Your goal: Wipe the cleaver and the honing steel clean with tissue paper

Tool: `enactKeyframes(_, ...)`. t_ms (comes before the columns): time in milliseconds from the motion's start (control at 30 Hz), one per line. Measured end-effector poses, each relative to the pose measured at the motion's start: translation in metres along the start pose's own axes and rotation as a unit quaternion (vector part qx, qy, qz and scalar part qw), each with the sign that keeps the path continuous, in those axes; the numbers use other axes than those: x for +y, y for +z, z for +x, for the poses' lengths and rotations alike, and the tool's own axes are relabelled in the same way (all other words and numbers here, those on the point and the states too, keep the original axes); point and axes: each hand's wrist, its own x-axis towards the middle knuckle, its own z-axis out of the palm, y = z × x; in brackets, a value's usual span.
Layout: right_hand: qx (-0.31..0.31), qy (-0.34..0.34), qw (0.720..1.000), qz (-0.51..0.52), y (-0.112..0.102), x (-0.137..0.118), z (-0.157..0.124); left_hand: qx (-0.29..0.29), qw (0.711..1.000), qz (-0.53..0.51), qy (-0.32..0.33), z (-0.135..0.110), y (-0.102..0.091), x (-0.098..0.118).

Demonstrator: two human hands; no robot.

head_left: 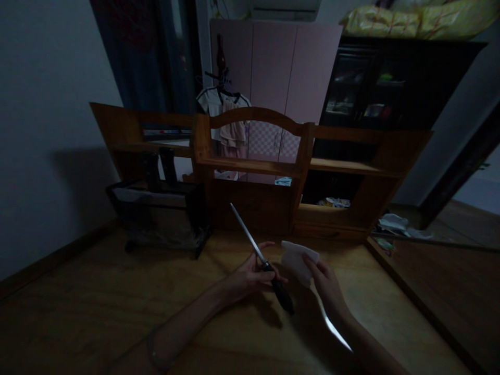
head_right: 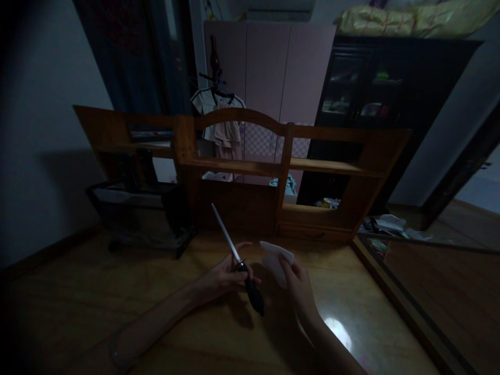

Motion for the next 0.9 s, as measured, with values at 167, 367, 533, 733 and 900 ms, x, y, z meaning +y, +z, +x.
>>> enactKeyframes(167, 0.009, -0.035, 0.999, -0.010, 0.002, -0.008, -0.005, -0.002, 0.999, 0.019, -0.026, 0.002, -0.007, -0.004)
enactKeyframes(367, -0.021, -0.030, 0.999, 0.012, 0.008, -0.015, -0.011, 0.011, 0.998, 0.024, -0.053, 0.002, -0.008, -0.002)
enactKeyframes(533, -0.082, -0.113, 0.990, 0.004, 0.013, -0.014, -0.013, 0.044, 0.998, 0.009, -0.052, 0.002, -0.007, -0.003)
enactKeyframes(733, -0.236, -0.186, 0.950, -0.085, 0.022, -0.022, -0.029, 0.073, 0.997, -0.001, -0.030, 0.003, -0.013, -0.007)
enactKeyframes(900, -0.294, -0.185, 0.933, -0.097, 0.024, -0.022, -0.035, 0.080, 0.996, -0.009, -0.030, 0.005, -0.020, -0.010)
